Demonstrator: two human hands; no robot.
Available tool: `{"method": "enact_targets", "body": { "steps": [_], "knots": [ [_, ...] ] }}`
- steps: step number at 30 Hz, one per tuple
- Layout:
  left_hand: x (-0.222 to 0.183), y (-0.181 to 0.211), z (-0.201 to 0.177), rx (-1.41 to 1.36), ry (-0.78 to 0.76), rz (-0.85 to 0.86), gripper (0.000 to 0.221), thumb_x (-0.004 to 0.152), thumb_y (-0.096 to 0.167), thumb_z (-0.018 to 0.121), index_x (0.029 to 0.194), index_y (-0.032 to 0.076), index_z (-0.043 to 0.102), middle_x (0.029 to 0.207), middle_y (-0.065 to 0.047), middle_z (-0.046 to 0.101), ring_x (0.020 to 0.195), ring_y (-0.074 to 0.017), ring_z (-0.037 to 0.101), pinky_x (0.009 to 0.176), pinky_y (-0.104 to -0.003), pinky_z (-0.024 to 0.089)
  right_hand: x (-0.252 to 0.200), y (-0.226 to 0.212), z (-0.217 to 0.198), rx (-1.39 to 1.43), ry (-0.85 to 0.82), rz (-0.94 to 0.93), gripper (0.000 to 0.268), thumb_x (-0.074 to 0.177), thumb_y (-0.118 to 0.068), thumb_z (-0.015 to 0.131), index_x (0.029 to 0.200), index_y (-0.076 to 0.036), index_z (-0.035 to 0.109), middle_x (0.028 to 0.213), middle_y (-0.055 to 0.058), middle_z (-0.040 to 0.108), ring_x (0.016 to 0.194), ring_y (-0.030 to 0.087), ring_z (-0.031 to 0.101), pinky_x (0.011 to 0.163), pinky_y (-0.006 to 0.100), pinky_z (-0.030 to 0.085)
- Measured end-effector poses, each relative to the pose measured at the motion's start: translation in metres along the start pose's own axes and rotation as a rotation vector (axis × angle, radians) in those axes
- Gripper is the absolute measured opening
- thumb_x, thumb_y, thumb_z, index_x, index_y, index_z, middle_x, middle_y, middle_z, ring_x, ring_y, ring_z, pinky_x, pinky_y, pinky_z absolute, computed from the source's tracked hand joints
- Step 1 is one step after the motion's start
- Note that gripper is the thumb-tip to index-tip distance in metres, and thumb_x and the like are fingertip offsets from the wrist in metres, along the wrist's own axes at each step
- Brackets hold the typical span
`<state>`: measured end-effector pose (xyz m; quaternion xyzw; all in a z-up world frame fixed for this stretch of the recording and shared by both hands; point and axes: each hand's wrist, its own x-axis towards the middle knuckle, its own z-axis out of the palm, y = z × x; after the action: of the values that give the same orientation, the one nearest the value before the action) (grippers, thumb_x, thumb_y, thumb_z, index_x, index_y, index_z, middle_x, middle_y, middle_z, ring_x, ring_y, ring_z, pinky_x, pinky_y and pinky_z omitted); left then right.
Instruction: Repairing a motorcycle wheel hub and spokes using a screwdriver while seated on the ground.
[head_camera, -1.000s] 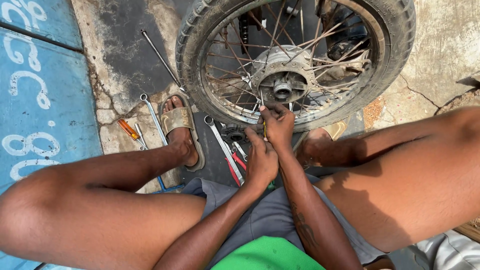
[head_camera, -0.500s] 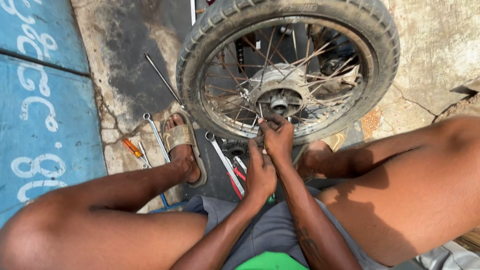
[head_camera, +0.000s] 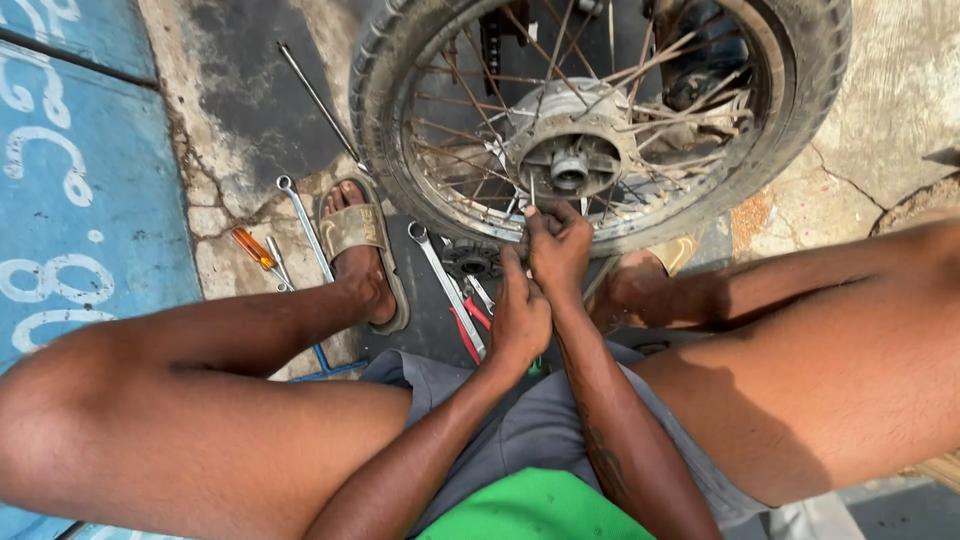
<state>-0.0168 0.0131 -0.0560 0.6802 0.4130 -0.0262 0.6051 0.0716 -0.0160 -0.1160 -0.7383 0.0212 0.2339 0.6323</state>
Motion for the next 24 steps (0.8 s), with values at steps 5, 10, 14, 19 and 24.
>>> {"method": "enact_targets", "body": {
  "steps": [5, 10, 14, 19, 24],
  "knots": [
    [0.012, -0.009, -0.009, 0.012, -0.032, 0.14, 0.066, 0.094, 0.006, 0.038, 0.156, -0.002, 0.016, 0.144, -0.037, 0.049, 0.132, -0.0499, 0.049, 0.105, -0.053, 0.04, 0.006, 0.007, 0.005, 0.059, 0.074, 0.114, 0.018, 0.091, -0.008, 0.071, 0.1, 0.008, 0.07, 0.069, 0.006, 0.069, 0.056, 0.01, 0.061, 0.05, 0.027, 0.047],
    [0.028, -0.015, -0.018, 0.161, -0.073, 0.235, 0.063, 0.103, 0.01, 0.044, 0.155, -0.007, 0.014, 0.136, -0.043, 0.051, 0.126, -0.0528, 0.054, 0.102, -0.054, 0.045, 0.01, -0.02, 0.01, 0.072, 0.118, 0.132, 0.02, 0.091, -0.007, 0.072, 0.104, 0.009, 0.069, 0.069, 0.006, 0.069, 0.056, 0.01, 0.059, 0.051, 0.027, 0.047],
    [0.004, 0.034, -0.029, 0.163, -0.151, -0.04, 0.065, 0.095, 0.009, 0.042, 0.153, -0.003, 0.015, 0.107, -0.035, 0.068, 0.101, -0.0468, 0.07, 0.089, -0.053, 0.052, 0.006, -0.018, 0.008, 0.031, 0.095, 0.095, 0.021, 0.092, -0.006, 0.072, 0.104, 0.01, 0.068, 0.07, 0.006, 0.068, 0.058, 0.008, 0.058, 0.051, 0.027, 0.047],
    [0.008, 0.025, -0.019, 0.223, -0.181, 0.014, 0.056, 0.09, 0.0, 0.044, 0.143, -0.005, 0.027, 0.097, -0.036, 0.067, 0.087, -0.0472, 0.073, 0.077, -0.055, 0.056, 0.013, 0.002, 0.005, -0.021, 0.068, 0.02, 0.02, 0.092, -0.008, 0.069, 0.105, 0.007, 0.069, 0.065, 0.008, 0.066, 0.055, 0.011, 0.058, 0.05, 0.028, 0.044],
    [0.001, 0.0, -0.009, 0.187, -0.112, 0.094, 0.065, 0.086, 0.001, 0.05, 0.145, -0.009, 0.025, 0.097, -0.036, 0.067, 0.091, -0.0498, 0.069, 0.076, -0.057, 0.054, 0.006, 0.024, -0.004, -0.109, 0.062, -0.061, 0.016, 0.093, -0.007, 0.073, 0.098, 0.008, 0.071, 0.07, 0.007, 0.069, 0.059, 0.01, 0.058, 0.054, 0.028, 0.045]
  ]
}}
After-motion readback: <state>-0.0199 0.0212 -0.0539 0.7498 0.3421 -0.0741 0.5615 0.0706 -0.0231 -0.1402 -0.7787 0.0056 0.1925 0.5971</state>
